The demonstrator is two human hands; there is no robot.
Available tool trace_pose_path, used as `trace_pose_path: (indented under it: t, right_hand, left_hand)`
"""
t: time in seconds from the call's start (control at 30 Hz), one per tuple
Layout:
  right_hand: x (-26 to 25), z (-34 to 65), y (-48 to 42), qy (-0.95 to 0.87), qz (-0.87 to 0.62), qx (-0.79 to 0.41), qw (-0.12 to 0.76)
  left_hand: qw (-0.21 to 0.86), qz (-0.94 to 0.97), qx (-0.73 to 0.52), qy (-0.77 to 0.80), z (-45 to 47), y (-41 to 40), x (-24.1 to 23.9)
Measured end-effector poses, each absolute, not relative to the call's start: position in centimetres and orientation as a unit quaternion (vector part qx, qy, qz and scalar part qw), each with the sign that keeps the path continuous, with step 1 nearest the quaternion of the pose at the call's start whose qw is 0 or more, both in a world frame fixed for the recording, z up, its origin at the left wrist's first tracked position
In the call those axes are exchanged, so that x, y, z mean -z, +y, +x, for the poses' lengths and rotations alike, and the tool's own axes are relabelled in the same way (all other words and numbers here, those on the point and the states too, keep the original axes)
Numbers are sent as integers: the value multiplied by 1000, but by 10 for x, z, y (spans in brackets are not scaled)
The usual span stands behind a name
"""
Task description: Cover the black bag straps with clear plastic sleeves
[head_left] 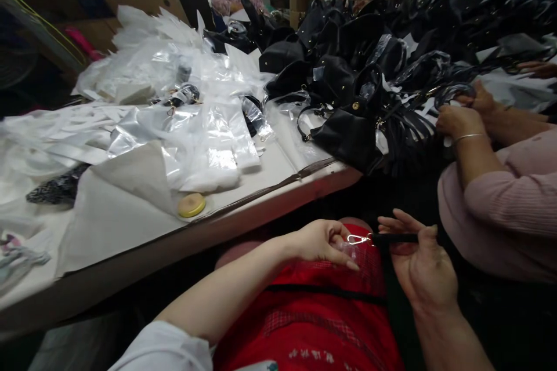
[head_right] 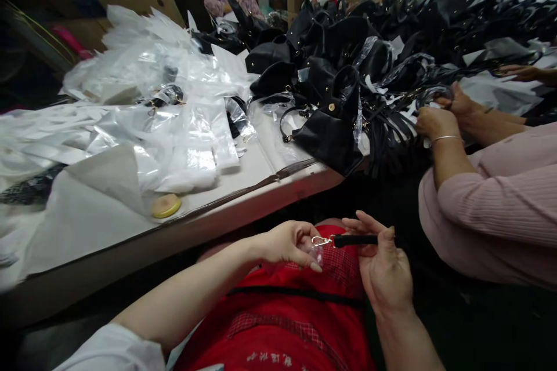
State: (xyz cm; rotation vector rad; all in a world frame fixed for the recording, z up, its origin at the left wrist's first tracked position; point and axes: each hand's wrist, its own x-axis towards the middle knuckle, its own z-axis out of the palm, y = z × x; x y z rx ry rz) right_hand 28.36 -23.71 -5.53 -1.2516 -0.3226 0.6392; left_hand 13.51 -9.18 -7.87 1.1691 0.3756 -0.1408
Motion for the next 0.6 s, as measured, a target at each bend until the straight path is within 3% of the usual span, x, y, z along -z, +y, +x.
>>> trace_pose_path:
  t: [0.2, 0.43, 0.6]
  right_hand:
    - [58, 296, -245, -161, -595, -234, 752]
    - [67, 283, -239, -197, -602, -327, 701]
    - [69, 287, -237, -201, -608, -303, 706]
  left_hand:
    - [835, 516, 41, 186, 132, -87, 75]
    - [825, 537, 57, 168, 142, -89, 73]
    - [803, 567, 44, 177, 142, -87, 69]
